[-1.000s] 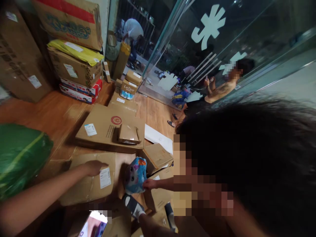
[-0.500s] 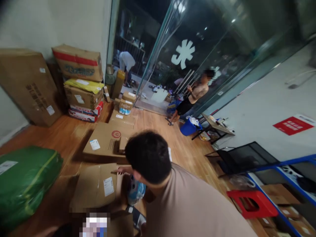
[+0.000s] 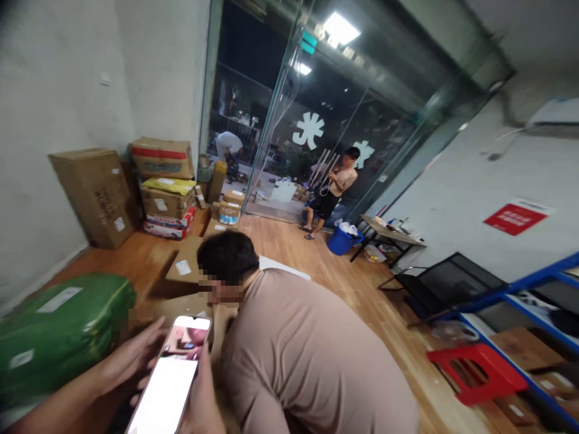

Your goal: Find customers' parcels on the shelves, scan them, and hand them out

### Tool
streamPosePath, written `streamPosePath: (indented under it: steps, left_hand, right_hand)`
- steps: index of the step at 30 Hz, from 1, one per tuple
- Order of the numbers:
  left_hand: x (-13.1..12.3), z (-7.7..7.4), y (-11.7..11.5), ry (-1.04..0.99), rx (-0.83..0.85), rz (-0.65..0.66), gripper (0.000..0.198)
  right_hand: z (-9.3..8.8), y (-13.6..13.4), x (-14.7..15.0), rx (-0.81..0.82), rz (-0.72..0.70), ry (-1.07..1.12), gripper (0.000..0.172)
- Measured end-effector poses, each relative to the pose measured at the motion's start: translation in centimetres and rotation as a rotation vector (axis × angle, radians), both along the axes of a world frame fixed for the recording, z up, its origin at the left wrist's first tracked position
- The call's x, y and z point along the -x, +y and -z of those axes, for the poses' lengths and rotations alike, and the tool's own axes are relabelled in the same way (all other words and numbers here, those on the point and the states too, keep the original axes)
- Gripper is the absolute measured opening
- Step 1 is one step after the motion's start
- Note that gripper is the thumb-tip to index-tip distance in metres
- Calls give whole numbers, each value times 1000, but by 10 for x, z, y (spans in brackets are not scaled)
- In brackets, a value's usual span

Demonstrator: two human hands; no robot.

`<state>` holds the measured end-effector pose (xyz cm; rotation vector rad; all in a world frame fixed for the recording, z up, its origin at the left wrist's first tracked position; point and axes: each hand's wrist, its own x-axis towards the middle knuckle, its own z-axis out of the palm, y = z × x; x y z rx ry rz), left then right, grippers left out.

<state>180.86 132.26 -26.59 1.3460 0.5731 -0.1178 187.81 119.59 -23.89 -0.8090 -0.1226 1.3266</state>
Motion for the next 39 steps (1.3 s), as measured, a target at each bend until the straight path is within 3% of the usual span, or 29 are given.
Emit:
streamPosePath:
  steps: [2,4,8,13,18,21,25,28,32,37,39]
  left_hand:
    - [18,-27,-24,-101,223,0,59]
    - [30,-51,-46,-184,310,-33,48]
    - [37,-81,-68,-196,212,-102,50]
    - [34,-87,-49,-135,28,-66,54]
    - [34,-87,-12,-124,151,85,53]
    - [26,-89,5,-102,57,157,53]
    - [2,-89,7,-137,-47,390,54]
    - [-17,-87,-13,-165,-125,553,58]
    - [-26,-92,-61,-297,-277,730,62]
    - [-10,-108,-140,-225,111,1056,55]
    - [-1,-110,-181,-242,165,1137,46]
  right_hand:
    - [-3,-27,28,21,-4,94,100]
    - [-10,-44,38,15,-19,137,105]
    - [-22,-54,42,-11,-6,116,105]
    - [-24,-41,56,1,57,85,103]
    - [-24,-9,65,-65,214,135,102]
    - [-26,6,69,-87,306,115,101]
    - [-32,8,78,-100,541,102,96]
    - [-37,-7,88,-76,747,90,88]
    - [-43,-46,106,-42,958,8,85]
    - [-48,-120,136,-149,1147,-64,84]
    - [-50,-159,149,-181,1195,-85,85]
